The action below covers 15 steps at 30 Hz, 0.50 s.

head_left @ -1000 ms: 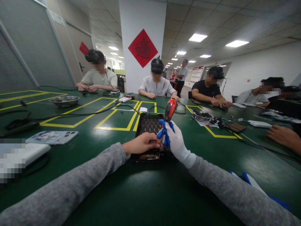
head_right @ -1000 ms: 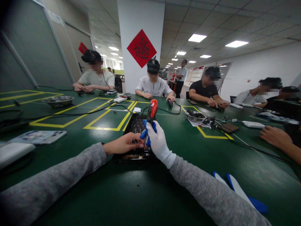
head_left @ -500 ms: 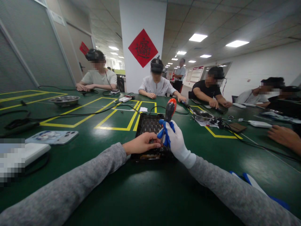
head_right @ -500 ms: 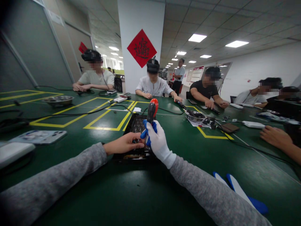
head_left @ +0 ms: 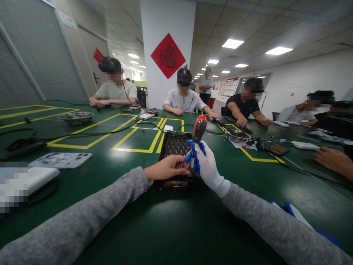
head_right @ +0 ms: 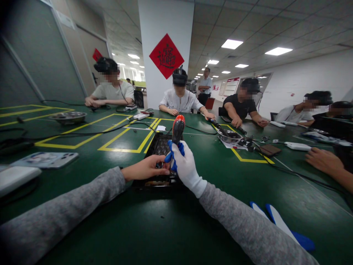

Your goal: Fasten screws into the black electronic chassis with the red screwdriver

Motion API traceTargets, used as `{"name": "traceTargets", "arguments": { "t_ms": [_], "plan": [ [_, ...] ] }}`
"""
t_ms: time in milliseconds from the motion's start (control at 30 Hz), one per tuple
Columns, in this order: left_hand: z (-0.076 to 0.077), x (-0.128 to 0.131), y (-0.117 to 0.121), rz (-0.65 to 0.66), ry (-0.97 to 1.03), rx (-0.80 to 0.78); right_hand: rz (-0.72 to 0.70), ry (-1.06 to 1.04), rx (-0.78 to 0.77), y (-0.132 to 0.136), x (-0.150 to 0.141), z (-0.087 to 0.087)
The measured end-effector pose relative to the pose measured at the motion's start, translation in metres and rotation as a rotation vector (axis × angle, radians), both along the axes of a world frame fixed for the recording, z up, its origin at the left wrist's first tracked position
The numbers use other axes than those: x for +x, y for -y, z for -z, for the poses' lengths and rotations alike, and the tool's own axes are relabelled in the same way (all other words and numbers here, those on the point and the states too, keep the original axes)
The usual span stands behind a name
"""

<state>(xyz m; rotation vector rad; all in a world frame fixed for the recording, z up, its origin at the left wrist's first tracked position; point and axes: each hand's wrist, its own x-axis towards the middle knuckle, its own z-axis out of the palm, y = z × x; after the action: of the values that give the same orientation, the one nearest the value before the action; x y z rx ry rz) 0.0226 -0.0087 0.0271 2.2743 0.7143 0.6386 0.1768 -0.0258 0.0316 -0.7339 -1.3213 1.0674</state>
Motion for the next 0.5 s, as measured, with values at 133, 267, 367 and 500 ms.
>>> {"name": "traceTargets", "arguments": {
  "t_ms": [133,267,367,500],
  "plan": [
    [0.0011,-0.0002,-0.0002,0.034,0.003,0.001,-0.011,0.001,-0.017,-0.0004,0.0000,-0.0001],
    [0.0012,-0.0003,-0.0013,0.095,0.020,-0.001,-0.025,-0.007,-0.016,-0.0004,0.0009,0.0001],
    [0.0008,-0.0001,-0.0010,0.041,-0.004,0.013,-0.006,-0.006,0.007,-0.0004,0.0012,0.0008],
    [0.0023,-0.0010,-0.0011,0.010,-0.010,0.005,-0.016,-0.003,0.004,-0.0016,0.0012,0.0017]
  ]
}}
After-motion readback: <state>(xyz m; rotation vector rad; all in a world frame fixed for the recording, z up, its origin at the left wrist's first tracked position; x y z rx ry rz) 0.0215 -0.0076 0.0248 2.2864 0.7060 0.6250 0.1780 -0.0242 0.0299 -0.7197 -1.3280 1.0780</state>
